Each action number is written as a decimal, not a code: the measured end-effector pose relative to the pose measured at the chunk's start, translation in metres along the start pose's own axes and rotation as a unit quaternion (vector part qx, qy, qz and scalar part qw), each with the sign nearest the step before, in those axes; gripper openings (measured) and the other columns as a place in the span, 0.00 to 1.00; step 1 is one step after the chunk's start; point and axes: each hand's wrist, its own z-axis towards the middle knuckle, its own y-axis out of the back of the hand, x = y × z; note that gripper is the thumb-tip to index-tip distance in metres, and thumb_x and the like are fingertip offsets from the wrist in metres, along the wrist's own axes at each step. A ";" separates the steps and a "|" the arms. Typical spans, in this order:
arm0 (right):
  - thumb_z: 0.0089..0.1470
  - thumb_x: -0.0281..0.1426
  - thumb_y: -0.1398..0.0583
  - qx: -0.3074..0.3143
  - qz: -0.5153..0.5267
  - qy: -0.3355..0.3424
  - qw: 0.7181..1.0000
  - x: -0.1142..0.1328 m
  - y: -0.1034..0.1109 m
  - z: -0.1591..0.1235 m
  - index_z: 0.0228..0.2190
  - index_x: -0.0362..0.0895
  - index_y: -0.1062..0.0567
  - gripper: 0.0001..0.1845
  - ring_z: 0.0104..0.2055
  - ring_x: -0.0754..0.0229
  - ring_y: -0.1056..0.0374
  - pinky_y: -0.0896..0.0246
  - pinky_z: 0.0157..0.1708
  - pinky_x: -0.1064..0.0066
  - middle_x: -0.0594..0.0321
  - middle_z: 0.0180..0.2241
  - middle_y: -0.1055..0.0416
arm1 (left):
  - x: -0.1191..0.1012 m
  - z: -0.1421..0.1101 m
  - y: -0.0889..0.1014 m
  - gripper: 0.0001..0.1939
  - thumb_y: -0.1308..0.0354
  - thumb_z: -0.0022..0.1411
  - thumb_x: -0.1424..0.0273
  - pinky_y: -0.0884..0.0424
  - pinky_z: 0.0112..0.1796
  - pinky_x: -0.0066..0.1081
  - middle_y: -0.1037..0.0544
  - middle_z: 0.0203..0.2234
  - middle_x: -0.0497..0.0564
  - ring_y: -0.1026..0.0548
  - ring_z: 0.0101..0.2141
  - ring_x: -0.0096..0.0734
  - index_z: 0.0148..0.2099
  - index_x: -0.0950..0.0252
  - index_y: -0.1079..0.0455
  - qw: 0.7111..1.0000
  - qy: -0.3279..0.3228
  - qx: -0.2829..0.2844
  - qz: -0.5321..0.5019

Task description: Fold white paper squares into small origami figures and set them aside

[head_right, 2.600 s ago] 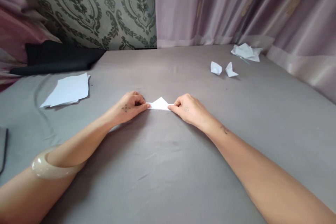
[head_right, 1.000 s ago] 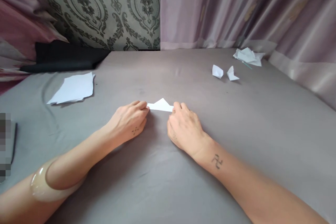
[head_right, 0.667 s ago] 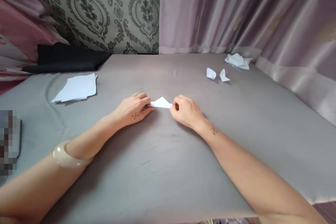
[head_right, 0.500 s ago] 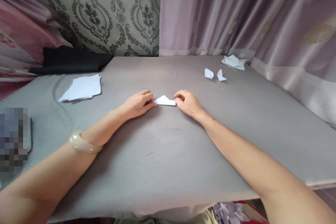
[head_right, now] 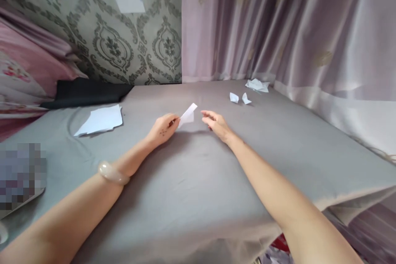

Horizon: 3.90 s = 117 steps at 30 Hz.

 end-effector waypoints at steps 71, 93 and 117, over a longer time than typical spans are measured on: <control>0.58 0.28 0.45 -0.140 -0.206 0.290 0.924 0.033 -0.023 -0.055 0.33 0.47 0.31 0.03 0.34 0.62 0.34 0.37 0.35 0.69 0.63 0.33 0.31 | -0.066 -0.012 -0.015 0.12 0.38 0.56 0.63 0.25 0.44 0.38 0.22 0.31 0.51 0.24 0.36 0.32 0.37 0.68 0.26 0.763 0.186 -0.114 -0.609; 0.59 0.31 0.45 -0.152 -0.293 0.371 0.868 0.025 -0.029 -0.057 0.54 0.48 0.31 0.21 0.37 0.59 0.33 0.34 0.37 0.66 0.58 0.37 0.31 | -0.063 -0.012 -0.017 0.12 0.41 0.59 0.63 0.26 0.42 0.35 0.20 0.36 0.52 0.23 0.38 0.34 0.41 0.65 0.23 0.780 0.167 -0.103 -0.594; 0.59 0.32 0.45 -0.155 -0.147 0.252 0.944 0.045 -0.033 -0.052 0.31 0.46 0.26 0.09 0.31 0.63 0.33 0.34 0.32 0.70 0.62 0.32 0.29 | -0.067 -0.013 -0.012 0.12 0.40 0.58 0.64 0.25 0.42 0.38 0.20 0.33 0.53 0.22 0.36 0.35 0.39 0.67 0.23 0.792 0.132 -0.051 -0.594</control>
